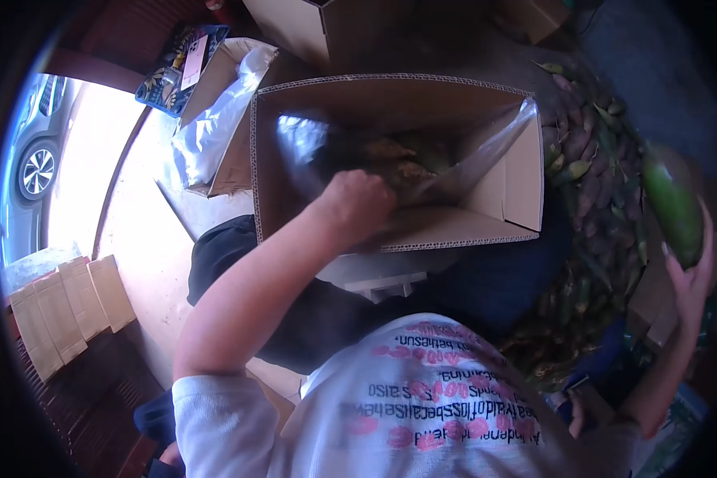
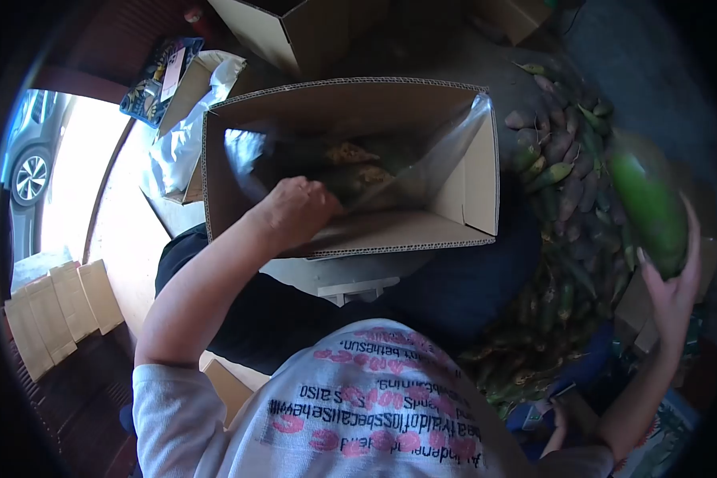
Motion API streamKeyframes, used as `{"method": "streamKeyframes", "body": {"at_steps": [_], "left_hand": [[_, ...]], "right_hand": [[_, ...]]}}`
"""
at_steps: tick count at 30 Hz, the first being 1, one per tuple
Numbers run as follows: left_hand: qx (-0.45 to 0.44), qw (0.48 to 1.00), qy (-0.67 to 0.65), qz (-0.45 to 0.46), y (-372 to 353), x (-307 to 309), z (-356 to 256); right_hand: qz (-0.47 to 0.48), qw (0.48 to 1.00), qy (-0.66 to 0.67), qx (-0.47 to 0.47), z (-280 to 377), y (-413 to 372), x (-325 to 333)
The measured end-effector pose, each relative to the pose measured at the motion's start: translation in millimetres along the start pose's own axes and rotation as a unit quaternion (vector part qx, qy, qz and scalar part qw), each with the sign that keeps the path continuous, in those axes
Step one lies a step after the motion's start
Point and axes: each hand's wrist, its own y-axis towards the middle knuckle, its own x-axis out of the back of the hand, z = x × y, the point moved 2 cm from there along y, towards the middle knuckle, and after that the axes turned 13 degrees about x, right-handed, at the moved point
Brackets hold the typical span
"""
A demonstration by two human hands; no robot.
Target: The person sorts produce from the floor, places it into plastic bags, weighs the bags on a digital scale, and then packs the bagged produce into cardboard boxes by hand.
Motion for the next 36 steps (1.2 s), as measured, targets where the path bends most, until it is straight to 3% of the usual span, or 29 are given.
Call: {"method": "streamKeyframes", "body": {"at_steps": [2,4,6,8,10,12,19,20,26,28,30,36], "left_hand": [[0.014,1.0,-0.017,-0.011,-9,5,-4],[0.023,1.0,-0.009,0.012,-13,12,-5],[0.028,0.999,-0.033,0.006,-17,12,-3],[0.029,0.998,-0.05,0.014,-19,11,-2],[0.042,0.997,-0.067,-0.004,-22,8,-2],[0.047,0.996,-0.079,-0.006,-24,6,0],[0.032,0.988,-0.143,0.041,-24,-5,-1],[0.027,0.987,-0.151,0.038,-24,-6,-1],[0.073,0.984,-0.154,0.057,-23,9,4],[0.069,0.985,-0.154,0.033,-24,8,6],[0.071,0.987,-0.143,0.01,-27,7,9],[0.163,0.981,-0.099,-0.039,-49,24,38]], "right_hand": [[0.096,0.987,-0.055,0.117,62,61,-21],[0.198,0.933,-0.105,0.281,109,110,-53],[0.279,0.877,-0.135,0.366,137,139,-92],[0.319,0.809,-0.197,0.453,160,153,-132],[0.253,0.761,-0.205,0.561,161,155,-183],[0.282,0.71,-0.214,0.608,159,153,-222],[0.367,0.636,-0.206,0.647,126,132,-307],[0.372,0.607,-0.229,0.664,125,127,-314],[0.393,0.408,-0.362,0.74,118,108,-347],[0.274,0.226,-0.483,0.8,89,94,-372],[0.462,0.187,-0.433,0.751,125,106,-352],[0.539,0.153,-0.384,0.734,115,106,-391]]}}
